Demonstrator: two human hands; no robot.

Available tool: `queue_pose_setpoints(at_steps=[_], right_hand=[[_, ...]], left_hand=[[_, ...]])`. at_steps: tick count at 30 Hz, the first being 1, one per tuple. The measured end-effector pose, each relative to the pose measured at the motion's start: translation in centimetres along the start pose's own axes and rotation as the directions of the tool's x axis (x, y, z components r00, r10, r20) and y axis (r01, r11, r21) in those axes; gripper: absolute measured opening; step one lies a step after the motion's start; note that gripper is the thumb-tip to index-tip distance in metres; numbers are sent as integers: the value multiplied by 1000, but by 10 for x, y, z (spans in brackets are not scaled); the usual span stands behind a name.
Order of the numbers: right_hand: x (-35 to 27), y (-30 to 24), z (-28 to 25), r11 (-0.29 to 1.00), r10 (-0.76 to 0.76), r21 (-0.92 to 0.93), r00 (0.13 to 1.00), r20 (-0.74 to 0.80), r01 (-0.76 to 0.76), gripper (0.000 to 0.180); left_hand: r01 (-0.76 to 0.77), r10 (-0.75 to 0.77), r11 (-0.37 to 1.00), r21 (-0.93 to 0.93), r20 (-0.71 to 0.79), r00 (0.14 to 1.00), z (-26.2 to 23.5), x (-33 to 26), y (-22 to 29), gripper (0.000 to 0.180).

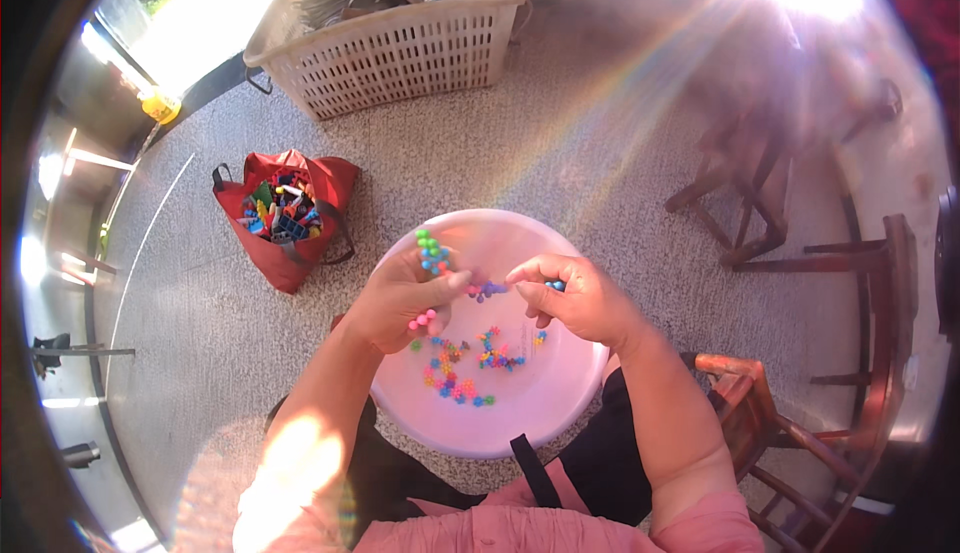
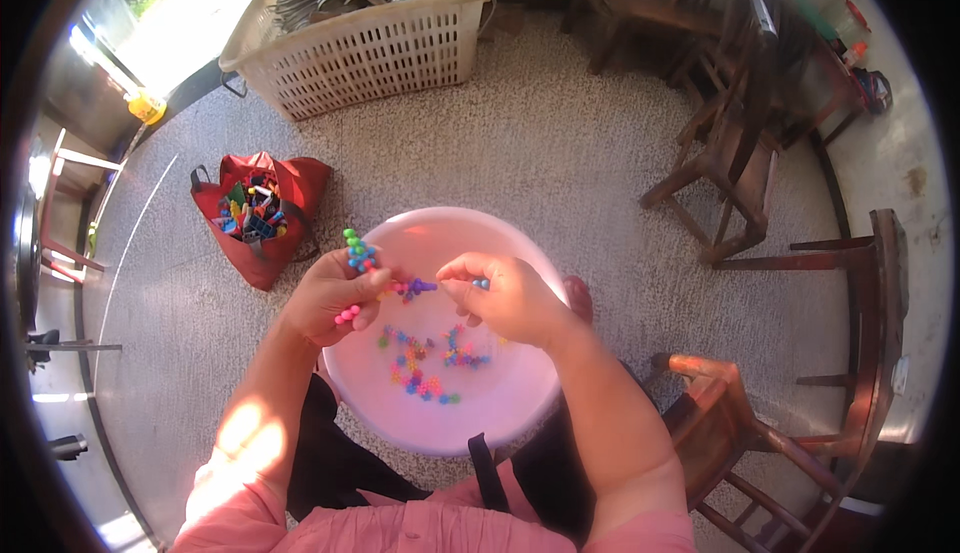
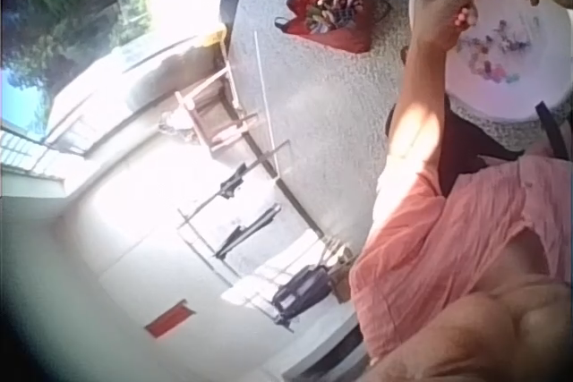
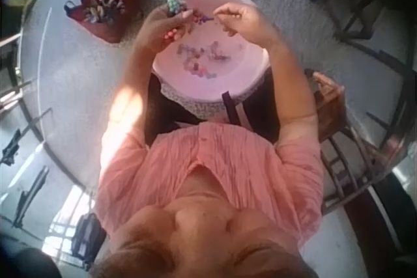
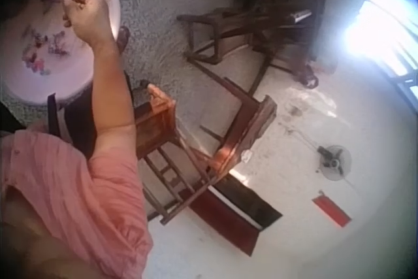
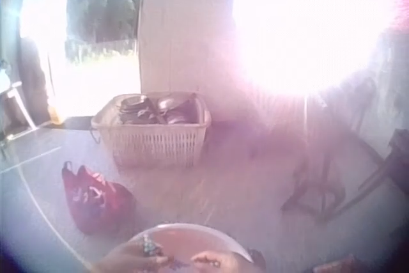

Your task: Assembling interlocking plastic toy pieces over a basin.

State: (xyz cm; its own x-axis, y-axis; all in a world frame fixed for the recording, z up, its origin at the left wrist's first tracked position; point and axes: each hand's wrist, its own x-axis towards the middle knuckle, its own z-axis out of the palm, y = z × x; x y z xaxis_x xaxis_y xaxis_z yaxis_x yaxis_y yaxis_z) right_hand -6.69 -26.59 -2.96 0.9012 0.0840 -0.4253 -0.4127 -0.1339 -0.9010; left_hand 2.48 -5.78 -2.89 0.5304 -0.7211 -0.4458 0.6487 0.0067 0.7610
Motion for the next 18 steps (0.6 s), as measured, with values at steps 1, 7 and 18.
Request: queue_pose_setpoints(at_steps=[1,7,18], right_hand=[[2,5,1,1000,12,8,1000,7,-12,24],[21,55,10,948,-236,-212,971,28,236,33],[72,269,66,474,256,-858,963,-79,-196,61]], left_hand=[[71,-71,982,174,-4,997,1,-1,0,14],[138,-166,899,415,33,986,0,1,-6,24],[-95,231,875,475,-237,944,-17,-25,5,32]])
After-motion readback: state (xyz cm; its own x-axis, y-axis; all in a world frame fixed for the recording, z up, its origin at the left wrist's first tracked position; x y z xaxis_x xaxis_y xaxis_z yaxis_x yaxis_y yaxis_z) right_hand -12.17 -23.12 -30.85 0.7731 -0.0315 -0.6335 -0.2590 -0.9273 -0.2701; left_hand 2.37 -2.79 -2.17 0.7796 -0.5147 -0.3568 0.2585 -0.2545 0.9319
